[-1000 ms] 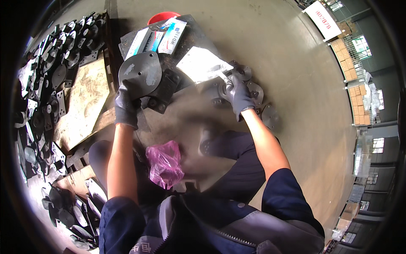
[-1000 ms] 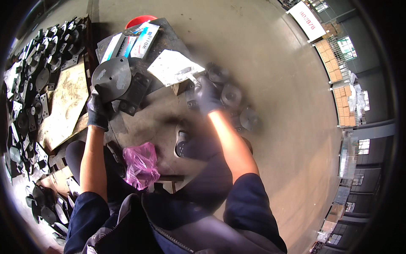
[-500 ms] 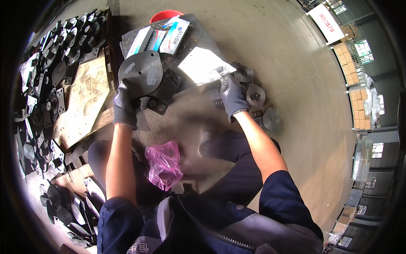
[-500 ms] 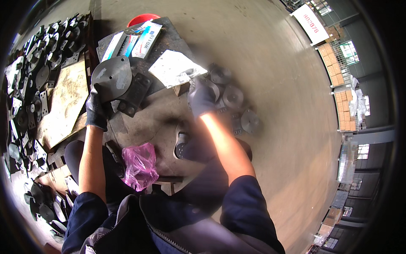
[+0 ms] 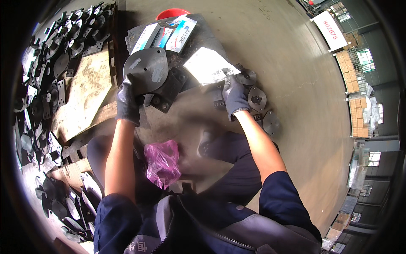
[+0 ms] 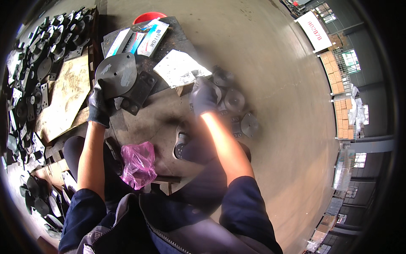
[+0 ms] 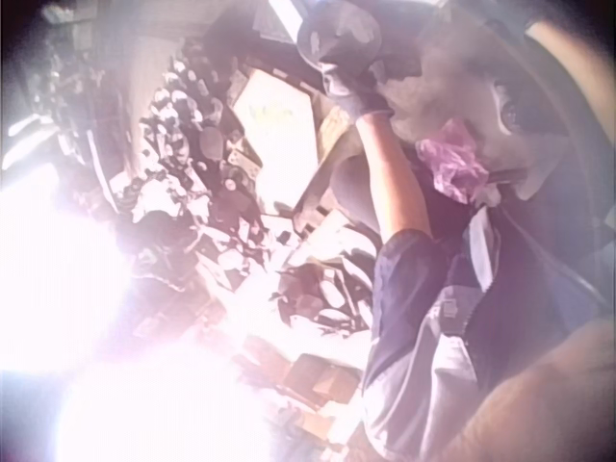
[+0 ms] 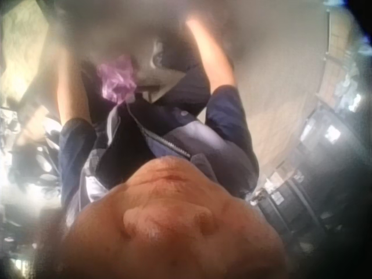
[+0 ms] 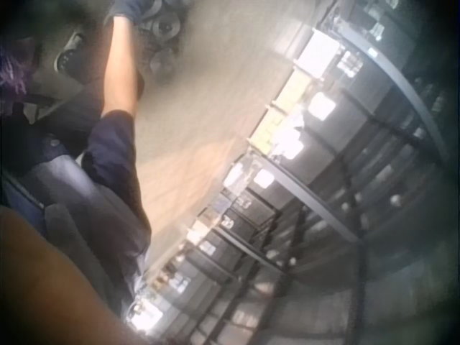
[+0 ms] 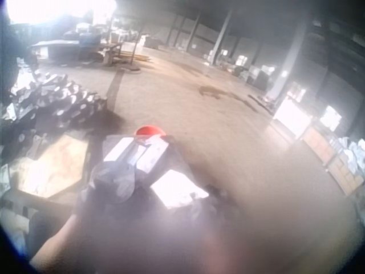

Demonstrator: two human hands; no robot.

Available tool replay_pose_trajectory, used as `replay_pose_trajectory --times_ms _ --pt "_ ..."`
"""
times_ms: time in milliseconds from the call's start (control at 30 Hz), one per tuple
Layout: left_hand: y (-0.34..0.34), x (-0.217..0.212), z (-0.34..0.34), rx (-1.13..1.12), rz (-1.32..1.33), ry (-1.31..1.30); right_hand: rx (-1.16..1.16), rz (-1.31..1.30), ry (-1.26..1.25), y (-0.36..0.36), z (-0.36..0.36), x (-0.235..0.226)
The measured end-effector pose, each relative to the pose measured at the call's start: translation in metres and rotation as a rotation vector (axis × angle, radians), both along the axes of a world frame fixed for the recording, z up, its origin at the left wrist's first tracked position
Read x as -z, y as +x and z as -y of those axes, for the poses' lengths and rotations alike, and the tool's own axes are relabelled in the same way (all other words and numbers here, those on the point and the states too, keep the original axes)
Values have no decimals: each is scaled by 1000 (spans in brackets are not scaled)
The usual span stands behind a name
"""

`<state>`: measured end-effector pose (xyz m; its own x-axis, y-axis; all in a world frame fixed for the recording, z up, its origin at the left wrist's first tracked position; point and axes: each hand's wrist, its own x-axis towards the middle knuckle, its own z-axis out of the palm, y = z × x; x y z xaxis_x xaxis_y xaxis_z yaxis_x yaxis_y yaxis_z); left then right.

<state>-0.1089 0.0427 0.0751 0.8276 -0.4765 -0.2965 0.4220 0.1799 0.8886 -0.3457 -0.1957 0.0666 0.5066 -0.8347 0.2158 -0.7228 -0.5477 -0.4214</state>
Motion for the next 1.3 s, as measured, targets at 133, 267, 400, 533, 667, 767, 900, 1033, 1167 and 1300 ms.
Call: replay_pose_trajectory --times_ms 133,267,400,533,667,767,900,1033,1167,1300 --pt "-5 -15 1 21 -45 31 -18 -43 3 1 -1 -1" --pt "7 -9 4 -56 -80 -30 -203 12 -130 -4 8 11" --pt "35 21 0 -60 -245 -270 28 470 1120 -1 -9 -15" --pt "52 36 -2 112 689 114 -274 506 1090 14 -43 -72" --pt "60 27 -6 122 1012 310 -479 401 751 37 -65 -91" --pt "58 27 -3 125 695 111 -742 403 455 50 -69 -80" --pt "58 26 -3 132 383 -65 -782 260 344 61 -84 -91" --pt "63 34 0 112 428 -12 -842 162 188 70 -82 -82" --pt "58 31 1 138 -27 -207 -884 298 34 75 -77 -60" --pt "62 39 0 141 93 -133 -951 464 202 82 -86 -67"
